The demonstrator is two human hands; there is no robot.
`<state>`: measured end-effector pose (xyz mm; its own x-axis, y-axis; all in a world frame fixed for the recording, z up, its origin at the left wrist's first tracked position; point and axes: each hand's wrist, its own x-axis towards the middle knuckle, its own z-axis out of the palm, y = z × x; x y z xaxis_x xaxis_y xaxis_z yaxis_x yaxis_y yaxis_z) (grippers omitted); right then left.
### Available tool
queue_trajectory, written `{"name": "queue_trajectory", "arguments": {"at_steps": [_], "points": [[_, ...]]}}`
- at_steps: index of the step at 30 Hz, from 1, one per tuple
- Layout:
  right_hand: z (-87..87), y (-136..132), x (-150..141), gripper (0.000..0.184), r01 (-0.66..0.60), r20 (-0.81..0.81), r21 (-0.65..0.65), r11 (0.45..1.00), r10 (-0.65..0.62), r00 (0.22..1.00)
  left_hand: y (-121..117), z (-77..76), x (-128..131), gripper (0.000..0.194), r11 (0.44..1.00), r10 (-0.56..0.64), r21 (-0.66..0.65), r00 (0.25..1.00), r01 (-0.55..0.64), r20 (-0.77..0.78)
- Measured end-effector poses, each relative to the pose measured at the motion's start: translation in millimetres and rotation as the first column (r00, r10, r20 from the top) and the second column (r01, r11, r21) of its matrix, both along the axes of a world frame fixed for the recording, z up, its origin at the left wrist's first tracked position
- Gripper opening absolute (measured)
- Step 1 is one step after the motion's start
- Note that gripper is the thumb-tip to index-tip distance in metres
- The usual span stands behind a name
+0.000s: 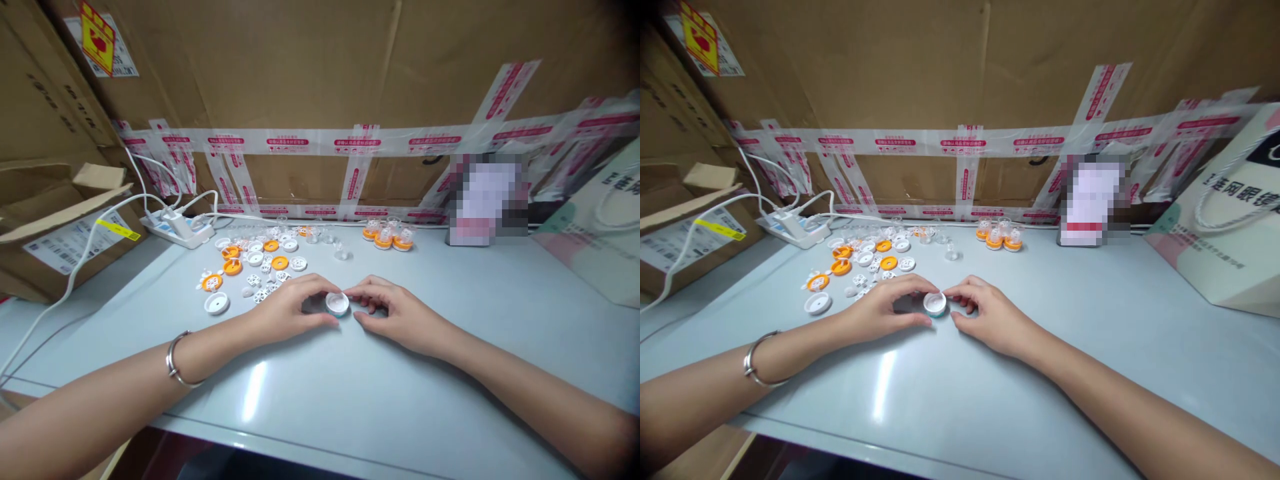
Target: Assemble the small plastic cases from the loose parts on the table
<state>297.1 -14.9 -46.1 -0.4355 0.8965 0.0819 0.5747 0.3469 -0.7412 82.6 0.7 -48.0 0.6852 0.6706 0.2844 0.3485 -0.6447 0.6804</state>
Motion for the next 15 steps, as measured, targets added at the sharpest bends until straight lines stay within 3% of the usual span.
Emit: {"name": "queue_trajectory", "arguments": {"at_steps": [6, 15], "points": [[-6.1, 2.6, 1.2, 0.029, 0.056, -0.138, -0.107, 0.993, -0.071, 0.988, -2.2, -1.9, 5.5, 0.026, 0.989, 0.137, -0.051, 0.991, -0.136, 0.014], [-8.1, 2.4, -3.3, 0.019, 0.07, -0.154, -0.116, 0.991, -0.087, 0.984, -2.7, -4.0, 7.6, 0.025, 0.983, 0.125, -0.141, 0.992, -0.121, 0.021]]}}
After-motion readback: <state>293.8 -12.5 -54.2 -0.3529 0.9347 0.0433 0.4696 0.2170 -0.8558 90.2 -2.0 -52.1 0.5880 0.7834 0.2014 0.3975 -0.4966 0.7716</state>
